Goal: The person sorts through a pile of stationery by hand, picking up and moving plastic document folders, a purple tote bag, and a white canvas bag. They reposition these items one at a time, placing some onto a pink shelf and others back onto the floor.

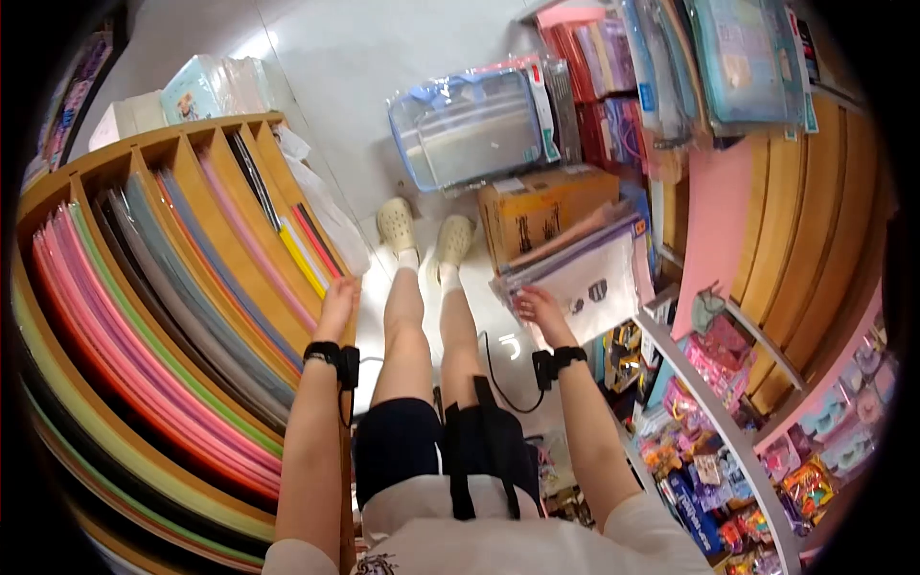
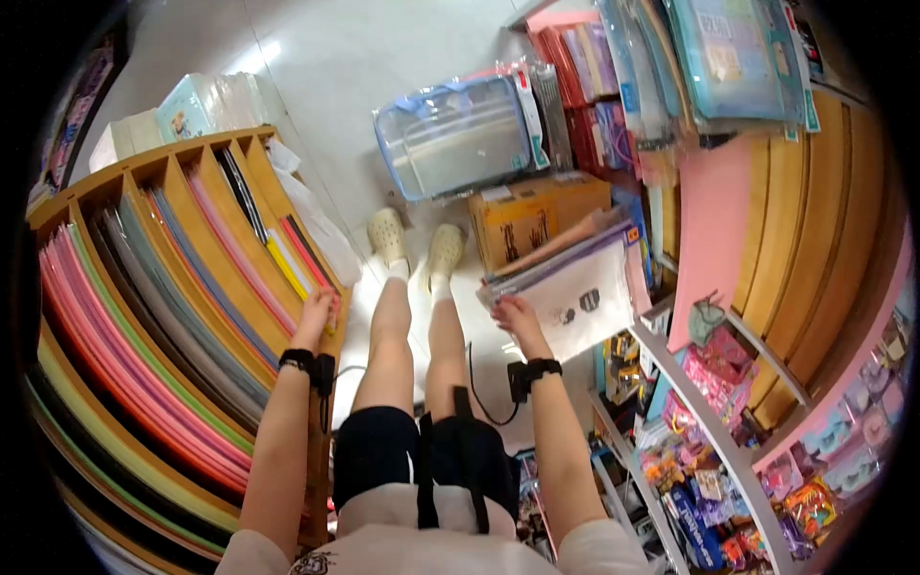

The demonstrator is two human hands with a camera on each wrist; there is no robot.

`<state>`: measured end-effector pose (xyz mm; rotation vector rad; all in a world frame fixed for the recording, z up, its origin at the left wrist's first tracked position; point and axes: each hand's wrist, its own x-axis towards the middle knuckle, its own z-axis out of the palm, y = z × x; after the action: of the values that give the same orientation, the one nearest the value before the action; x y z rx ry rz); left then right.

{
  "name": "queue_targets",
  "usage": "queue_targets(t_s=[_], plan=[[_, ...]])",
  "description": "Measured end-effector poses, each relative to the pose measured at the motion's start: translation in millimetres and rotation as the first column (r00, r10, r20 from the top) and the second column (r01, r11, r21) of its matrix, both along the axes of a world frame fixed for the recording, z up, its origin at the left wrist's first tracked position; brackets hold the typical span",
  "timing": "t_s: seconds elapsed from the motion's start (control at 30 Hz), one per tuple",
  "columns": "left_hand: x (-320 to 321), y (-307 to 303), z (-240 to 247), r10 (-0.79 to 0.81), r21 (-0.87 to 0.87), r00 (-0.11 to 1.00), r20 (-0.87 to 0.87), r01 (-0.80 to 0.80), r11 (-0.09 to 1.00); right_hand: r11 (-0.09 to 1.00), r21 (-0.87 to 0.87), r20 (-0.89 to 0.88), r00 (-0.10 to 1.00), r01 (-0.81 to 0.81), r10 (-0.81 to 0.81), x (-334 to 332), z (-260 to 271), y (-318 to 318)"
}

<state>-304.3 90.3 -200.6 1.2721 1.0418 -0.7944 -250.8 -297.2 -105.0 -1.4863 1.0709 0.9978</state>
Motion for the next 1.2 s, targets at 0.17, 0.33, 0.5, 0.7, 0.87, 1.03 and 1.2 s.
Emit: queue_targets(t_s=[0.17, 0.33, 0.5, 0.7, 0.87, 1.03, 1.2], plan=[[8.9, -4.1, -17.7, -0.134, 0.038, 0.990, 0.041, 0.132, 0.990, 0.995, -0.018, 0.065, 0.993, -0.101, 0.102, 19.7, 2.8, 21.3], [65.4, -12.7, -23.0, -0.218, 0.062, 0.969, 0.117, 0.212, 0.975, 0.998, 0.064, 0.010, 1.000, -0.007, 0.007, 52.4, -14.9, 34.8], [100.7, -31.0, -51.2, -0.338, 0.067, 0.919, 0.204, 0.332, 0.941, 0.987, 0.159, -0.086, 0.995, -0.037, 0.051, 66.8, -90.9, 47.0], [126.8, -40.8, -146.5, -0.650, 0.178, 0.753, 0.103, 0.629, 0.757, 0.982, 0.156, -0.068, 0.993, 0.109, -0.099, 87.0, -228.4, 57.4], [175.2, -49.4, -247.0, -0.667, 0.459, 0.727, 0.166, 0.541, 0.705, 0.932, 0.133, -0.142, 0.937, 0.337, -0.319, 105.4, -333.4, 49.7], [272.6, -68.8, -298.7, -0.508, 0.603, 0.702, 0.499, 0.139, 0.785, 0.751, 0.294, 0.000, 0.786, 0.591, -0.618, 108.7, -399.2, 49.1], [338.3, -73.8, -335.5, -0.753, 0.740, 0.449, 0.482, 0.252, 0.624, 0.710, 0.272, 0.230, 0.673, 0.649, -0.703, 93.6, -452.5, 48.3]])
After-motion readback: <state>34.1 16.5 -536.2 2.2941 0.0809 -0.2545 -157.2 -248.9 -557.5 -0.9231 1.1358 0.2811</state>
